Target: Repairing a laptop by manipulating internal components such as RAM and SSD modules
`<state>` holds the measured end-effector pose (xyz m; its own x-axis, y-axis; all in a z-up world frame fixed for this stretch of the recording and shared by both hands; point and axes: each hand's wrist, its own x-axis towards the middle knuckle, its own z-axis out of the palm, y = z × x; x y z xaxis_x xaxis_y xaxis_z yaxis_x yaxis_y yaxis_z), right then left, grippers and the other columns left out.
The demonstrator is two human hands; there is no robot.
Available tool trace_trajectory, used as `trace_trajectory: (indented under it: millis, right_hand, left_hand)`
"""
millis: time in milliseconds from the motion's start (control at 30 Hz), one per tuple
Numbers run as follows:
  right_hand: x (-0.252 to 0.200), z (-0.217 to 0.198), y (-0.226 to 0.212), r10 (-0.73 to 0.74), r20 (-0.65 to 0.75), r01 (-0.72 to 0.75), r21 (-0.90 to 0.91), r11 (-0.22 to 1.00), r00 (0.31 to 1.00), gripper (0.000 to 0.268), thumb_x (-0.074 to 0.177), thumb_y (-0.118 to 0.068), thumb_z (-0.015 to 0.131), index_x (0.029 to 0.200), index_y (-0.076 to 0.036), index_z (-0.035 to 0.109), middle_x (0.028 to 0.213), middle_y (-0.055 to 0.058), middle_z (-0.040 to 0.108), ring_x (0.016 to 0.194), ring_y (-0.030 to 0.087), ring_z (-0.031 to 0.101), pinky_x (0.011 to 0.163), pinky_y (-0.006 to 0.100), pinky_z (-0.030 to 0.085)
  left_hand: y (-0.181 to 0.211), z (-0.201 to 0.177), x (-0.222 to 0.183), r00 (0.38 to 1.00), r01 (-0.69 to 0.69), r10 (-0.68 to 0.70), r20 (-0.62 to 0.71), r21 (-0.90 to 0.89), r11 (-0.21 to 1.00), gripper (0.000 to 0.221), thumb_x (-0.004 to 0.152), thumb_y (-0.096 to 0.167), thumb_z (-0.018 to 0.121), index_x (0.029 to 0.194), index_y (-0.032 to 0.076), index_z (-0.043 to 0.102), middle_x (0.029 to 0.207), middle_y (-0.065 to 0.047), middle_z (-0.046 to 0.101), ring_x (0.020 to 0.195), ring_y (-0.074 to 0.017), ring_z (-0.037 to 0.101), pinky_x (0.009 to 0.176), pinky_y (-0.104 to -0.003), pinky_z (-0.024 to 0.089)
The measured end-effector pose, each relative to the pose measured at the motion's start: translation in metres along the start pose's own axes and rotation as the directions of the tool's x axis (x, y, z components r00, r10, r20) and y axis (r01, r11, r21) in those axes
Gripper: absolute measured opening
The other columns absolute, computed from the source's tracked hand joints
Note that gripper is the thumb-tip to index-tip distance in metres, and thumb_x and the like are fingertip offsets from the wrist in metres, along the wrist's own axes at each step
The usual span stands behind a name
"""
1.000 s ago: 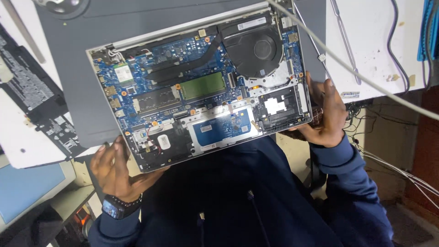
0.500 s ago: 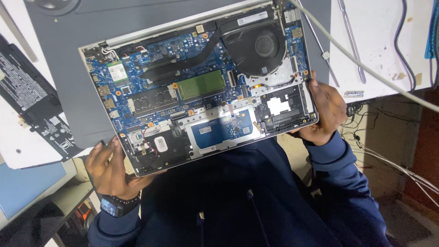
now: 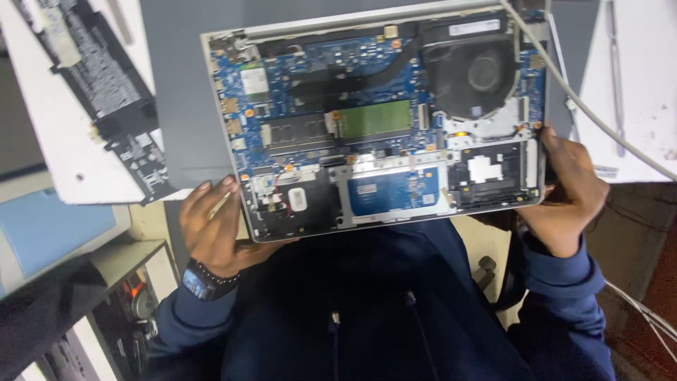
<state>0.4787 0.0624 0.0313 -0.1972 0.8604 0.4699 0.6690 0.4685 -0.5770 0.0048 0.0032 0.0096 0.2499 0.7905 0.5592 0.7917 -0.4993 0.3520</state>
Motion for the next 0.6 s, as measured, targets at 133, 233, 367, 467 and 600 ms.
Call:
trace_trajectory:
  millis: [133, 233, 367, 467, 600]
  right_hand:
    - [-0.003, -0.001, 0.002, 0.025, 0.039, -0.024, -0.026, 0.999, 0.999, 0.051, 0.097, 0.018, 0.083, 0.142, 0.023, 0.060, 0.126, 0.042, 0.069, 0.104, 0.040, 0.065, 0.086, 0.045, 0.053]
    - [-0.005, -0.009, -0.001, 0.125, 0.104, -0.125, 0.002, 0.992, 0.987, 0.057, 0.098, 0.019, 0.077, 0.151, 0.026, 0.056, 0.134, 0.044, 0.062, 0.117, 0.043, 0.059, 0.103, 0.048, 0.047]
    - [-0.001, -0.021, 0.000, 0.207, 0.196, -0.222, 0.060, 0.973, 0.959, 0.072, 0.095, 0.017, 0.079, 0.159, 0.022, 0.048, 0.143, 0.040, 0.057, 0.123, 0.037, 0.054, 0.107, 0.047, 0.046]
    - [-0.006, -0.030, 0.014, 0.230, 0.264, -0.292, 0.225, 0.930, 0.937, 0.070, 0.090, 0.028, 0.066, 0.156, 0.023, 0.040, 0.152, 0.041, 0.048, 0.140, 0.042, 0.049, 0.128, 0.048, 0.041]
    - [-0.004, -0.038, 0.012, 0.324, 0.309, -0.385, 0.162, 0.909, 0.894, 0.069, 0.097, 0.027, 0.061, 0.162, 0.020, 0.041, 0.148, 0.036, 0.051, 0.131, 0.037, 0.051, 0.117, 0.041, 0.041]
  left_hand:
    - [-0.003, 0.001, 0.006, 0.997, -0.056, 0.053, -0.062, -0.042, 0.998, 0.084, 0.082, 0.061, 0.087, 0.116, -0.014, 0.068, 0.117, -0.029, 0.073, 0.112, -0.0398, 0.071, 0.106, -0.054, 0.051]
    - [0.006, -0.003, 0.014, 0.998, 0.045, -0.049, -0.040, -0.100, 0.994, 0.084, 0.086, 0.064, 0.076, 0.122, -0.012, 0.068, 0.119, -0.026, 0.073, 0.116, -0.0361, 0.071, 0.106, -0.051, 0.051]
    - [0.004, -0.003, 0.014, 0.997, 0.053, -0.061, -0.055, -0.138, 0.989, 0.081, 0.083, 0.062, 0.082, 0.120, -0.009, 0.069, 0.118, -0.021, 0.073, 0.117, -0.0347, 0.070, 0.107, -0.052, 0.050]
    - [0.002, -0.007, 0.013, 0.999, 0.053, -0.053, -0.002, -0.135, 0.989, 0.082, 0.085, 0.061, 0.086, 0.130, -0.005, 0.066, 0.126, -0.019, 0.071, 0.122, -0.0295, 0.068, 0.110, -0.048, 0.048]
    - [0.002, -0.008, 0.014, 0.997, 0.064, -0.058, 0.047, -0.128, 0.990, 0.083, 0.085, 0.061, 0.089, 0.132, -0.003, 0.065, 0.131, -0.018, 0.068, 0.126, -0.0285, 0.065, 0.111, -0.047, 0.049]
